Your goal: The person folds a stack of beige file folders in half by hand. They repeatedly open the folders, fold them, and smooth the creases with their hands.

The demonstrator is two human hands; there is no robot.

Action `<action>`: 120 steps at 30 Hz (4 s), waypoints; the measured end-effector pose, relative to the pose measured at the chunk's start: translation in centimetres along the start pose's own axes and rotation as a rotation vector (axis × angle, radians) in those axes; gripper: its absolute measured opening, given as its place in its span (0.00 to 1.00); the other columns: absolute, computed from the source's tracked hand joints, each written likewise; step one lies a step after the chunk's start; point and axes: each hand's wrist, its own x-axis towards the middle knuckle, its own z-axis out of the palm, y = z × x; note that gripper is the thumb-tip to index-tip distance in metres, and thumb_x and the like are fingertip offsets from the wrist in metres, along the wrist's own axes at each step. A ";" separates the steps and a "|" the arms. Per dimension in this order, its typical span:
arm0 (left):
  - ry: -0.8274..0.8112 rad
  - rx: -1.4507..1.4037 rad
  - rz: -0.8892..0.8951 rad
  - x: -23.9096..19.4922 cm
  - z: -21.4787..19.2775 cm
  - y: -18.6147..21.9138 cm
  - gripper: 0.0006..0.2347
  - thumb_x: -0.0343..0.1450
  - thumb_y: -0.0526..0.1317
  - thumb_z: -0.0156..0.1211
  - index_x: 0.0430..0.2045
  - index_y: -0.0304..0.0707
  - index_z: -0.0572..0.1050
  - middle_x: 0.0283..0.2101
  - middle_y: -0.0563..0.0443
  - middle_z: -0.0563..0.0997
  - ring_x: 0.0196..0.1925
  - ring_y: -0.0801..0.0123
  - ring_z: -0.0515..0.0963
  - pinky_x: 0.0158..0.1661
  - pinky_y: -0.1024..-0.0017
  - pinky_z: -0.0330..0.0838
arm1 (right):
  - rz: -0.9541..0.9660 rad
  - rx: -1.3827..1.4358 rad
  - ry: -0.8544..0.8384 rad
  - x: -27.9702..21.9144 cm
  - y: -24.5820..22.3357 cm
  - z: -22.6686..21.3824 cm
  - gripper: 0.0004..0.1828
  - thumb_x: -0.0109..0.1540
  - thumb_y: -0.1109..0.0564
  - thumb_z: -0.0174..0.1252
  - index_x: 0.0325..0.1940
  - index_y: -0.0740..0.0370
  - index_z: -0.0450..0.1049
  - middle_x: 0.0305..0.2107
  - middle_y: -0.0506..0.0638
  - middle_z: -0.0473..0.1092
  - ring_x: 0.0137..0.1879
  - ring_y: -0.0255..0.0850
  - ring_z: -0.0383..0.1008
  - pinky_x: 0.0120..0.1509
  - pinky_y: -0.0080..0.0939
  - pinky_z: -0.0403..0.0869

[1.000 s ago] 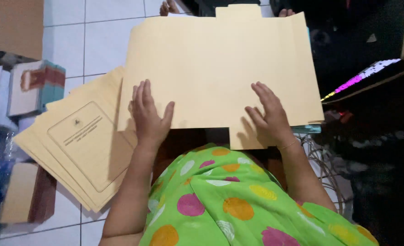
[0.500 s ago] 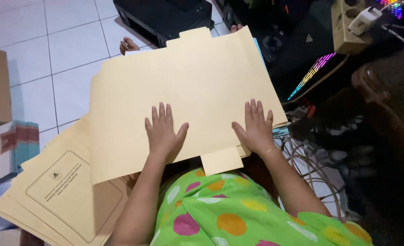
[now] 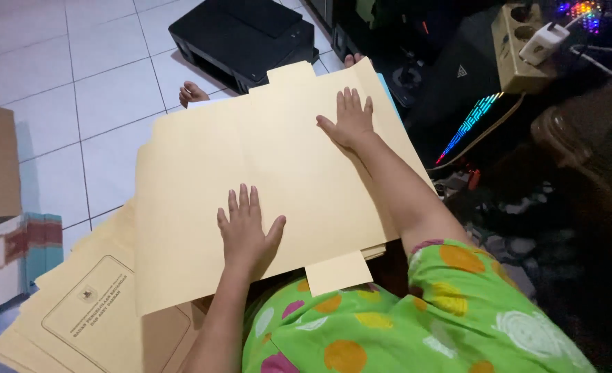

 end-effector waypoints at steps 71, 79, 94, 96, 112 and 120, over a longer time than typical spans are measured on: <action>0.057 -0.045 -0.016 -0.8 -0.6 0.0 0.36 0.73 0.63 0.37 0.73 0.38 0.52 0.78 0.39 0.50 0.80 0.49 0.43 0.72 0.43 0.36 | -0.059 0.095 0.029 -25.1 1.6 3.9 0.48 0.69 0.26 0.28 0.80 0.66 0.42 0.76 0.68 0.41 0.82 0.62 0.34 0.77 0.76 0.35; 0.037 0.000 -0.008 -0.5 -0.6 -0.3 0.37 0.73 0.65 0.34 0.73 0.38 0.52 0.78 0.40 0.48 0.80 0.49 0.42 0.72 0.43 0.35 | -0.075 0.087 -0.063 -13.9 -0.1 1.0 0.53 0.67 0.21 0.22 0.80 0.64 0.42 0.77 0.65 0.38 0.83 0.58 0.30 0.78 0.73 0.30; 0.121 -0.084 -0.169 4.0 -0.3 0.6 0.35 0.75 0.61 0.37 0.74 0.35 0.50 0.78 0.37 0.47 0.80 0.47 0.41 0.71 0.40 0.35 | -0.155 0.099 -0.062 -7.7 2.8 1.3 0.41 0.72 0.33 0.36 0.81 0.60 0.46 0.78 0.58 0.41 0.83 0.53 0.36 0.79 0.72 0.37; 0.116 -0.057 -0.168 4.0 -0.6 0.6 0.36 0.76 0.62 0.36 0.74 0.34 0.50 0.78 0.36 0.47 0.80 0.46 0.41 0.71 0.39 0.36 | -0.215 0.110 -0.092 -12.7 3.7 0.5 0.38 0.73 0.38 0.36 0.81 0.61 0.47 0.78 0.58 0.43 0.83 0.54 0.38 0.80 0.69 0.38; 0.143 -0.088 -0.135 4.1 0.4 0.0 0.37 0.76 0.63 0.37 0.73 0.32 0.50 0.77 0.34 0.46 0.79 0.44 0.40 0.70 0.38 0.34 | -0.232 0.228 0.031 -23.1 1.8 1.2 0.60 0.57 0.15 0.48 0.79 0.59 0.52 0.75 0.63 0.49 0.82 0.57 0.41 0.77 0.76 0.30; 0.154 -0.077 -0.126 4.1 0.3 -0.1 0.37 0.75 0.64 0.37 0.73 0.32 0.51 0.77 0.34 0.47 0.79 0.44 0.41 0.70 0.38 0.35 | -0.090 0.109 0.082 -17.5 -1.7 2.4 0.49 0.69 0.23 0.29 0.78 0.63 0.52 0.74 0.70 0.48 0.81 0.61 0.44 0.76 0.78 0.40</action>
